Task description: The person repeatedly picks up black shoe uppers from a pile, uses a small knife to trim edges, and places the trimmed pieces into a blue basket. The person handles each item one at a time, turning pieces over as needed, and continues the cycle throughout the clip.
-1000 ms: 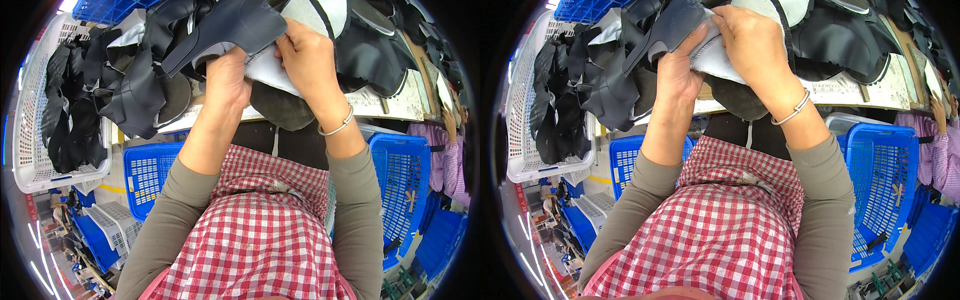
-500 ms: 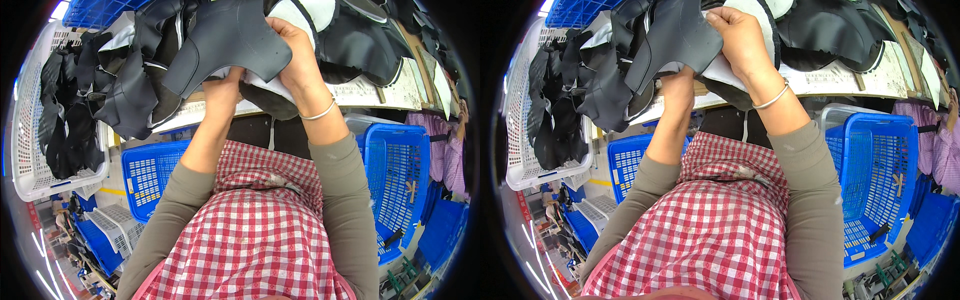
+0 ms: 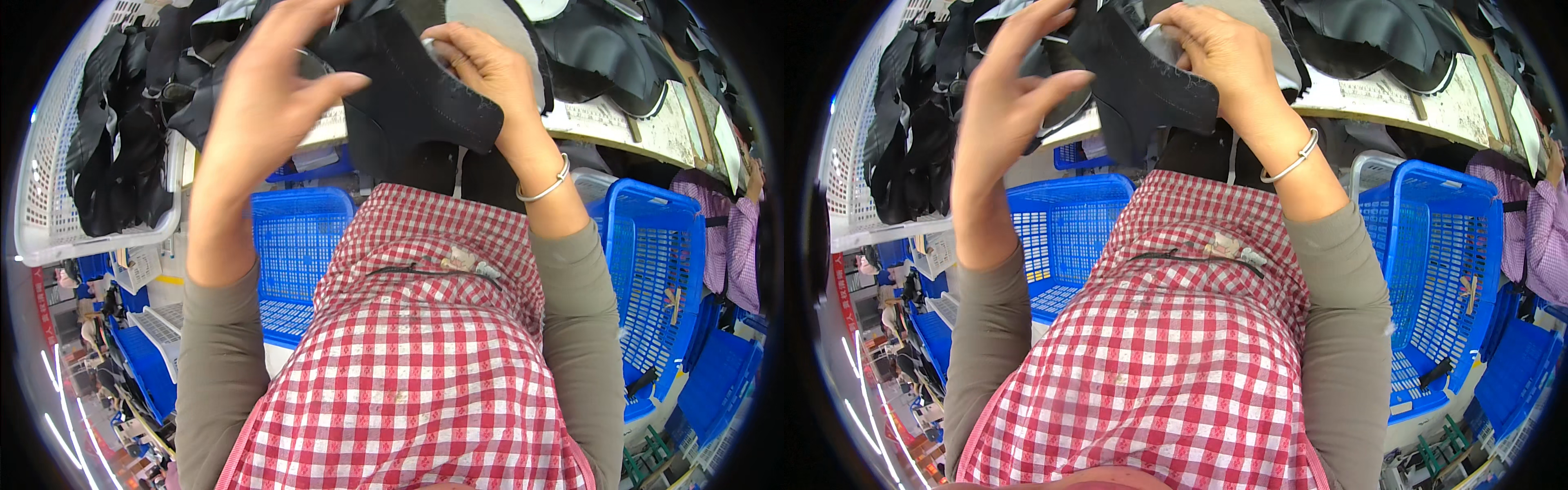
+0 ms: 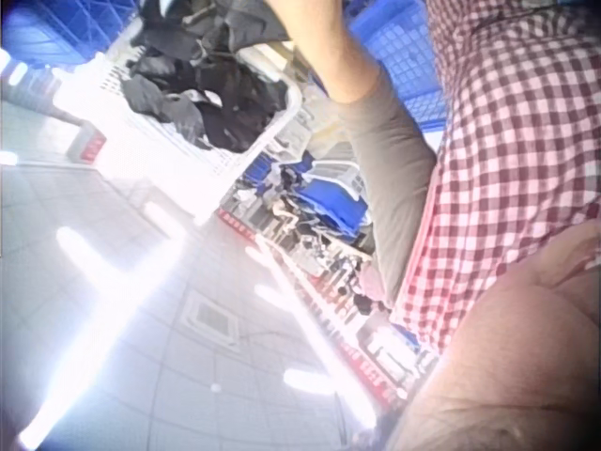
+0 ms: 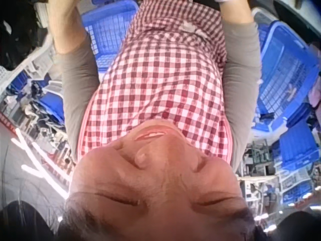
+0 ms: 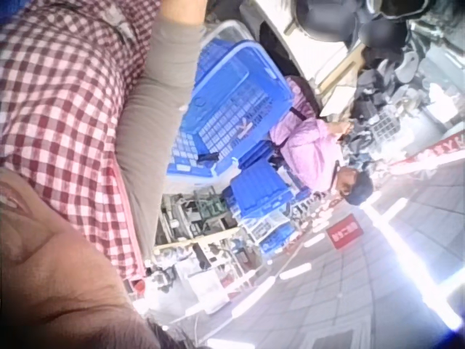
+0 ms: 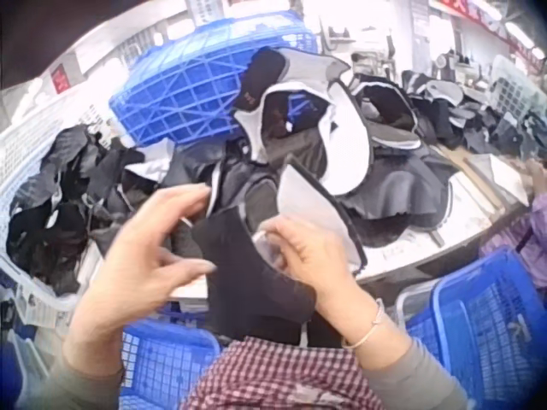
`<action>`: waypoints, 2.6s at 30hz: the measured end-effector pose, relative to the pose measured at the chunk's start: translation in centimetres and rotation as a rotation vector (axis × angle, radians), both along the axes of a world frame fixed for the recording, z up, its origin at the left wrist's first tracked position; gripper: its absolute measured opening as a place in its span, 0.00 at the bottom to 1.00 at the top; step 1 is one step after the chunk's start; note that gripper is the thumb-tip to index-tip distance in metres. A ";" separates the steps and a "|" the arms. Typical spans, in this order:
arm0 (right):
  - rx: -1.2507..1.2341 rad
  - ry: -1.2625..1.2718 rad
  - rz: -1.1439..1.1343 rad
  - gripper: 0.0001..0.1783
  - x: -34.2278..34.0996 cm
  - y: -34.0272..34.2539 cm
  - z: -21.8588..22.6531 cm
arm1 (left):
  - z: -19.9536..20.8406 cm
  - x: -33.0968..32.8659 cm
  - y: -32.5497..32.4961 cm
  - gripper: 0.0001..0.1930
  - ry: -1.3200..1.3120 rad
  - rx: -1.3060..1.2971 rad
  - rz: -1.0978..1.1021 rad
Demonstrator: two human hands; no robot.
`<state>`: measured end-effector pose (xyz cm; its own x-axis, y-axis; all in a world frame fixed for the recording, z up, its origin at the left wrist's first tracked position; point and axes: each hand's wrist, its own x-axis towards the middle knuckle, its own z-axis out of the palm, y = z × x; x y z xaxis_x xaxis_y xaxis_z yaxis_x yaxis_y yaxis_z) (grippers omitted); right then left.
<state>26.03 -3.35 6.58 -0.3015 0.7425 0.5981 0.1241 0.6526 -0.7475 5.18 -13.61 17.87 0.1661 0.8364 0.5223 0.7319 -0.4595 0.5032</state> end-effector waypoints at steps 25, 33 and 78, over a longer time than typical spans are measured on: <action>0.260 -0.470 0.307 0.22 1.9 -11.9 -1.4 | -13.8 0.4 -14.1 0.17 -0.327 -0.104 -0.163; 0.476 -0.502 0.207 0.15 1.4 -10.7 -0.5 | -13.4 -0.3 -12.5 0.14 -0.099 0.078 -0.108; 0.218 -0.664 0.331 0.16 1.2 -15.6 -3.5 | -13.3 -1.4 -16.3 0.17 0.008 -0.352 0.029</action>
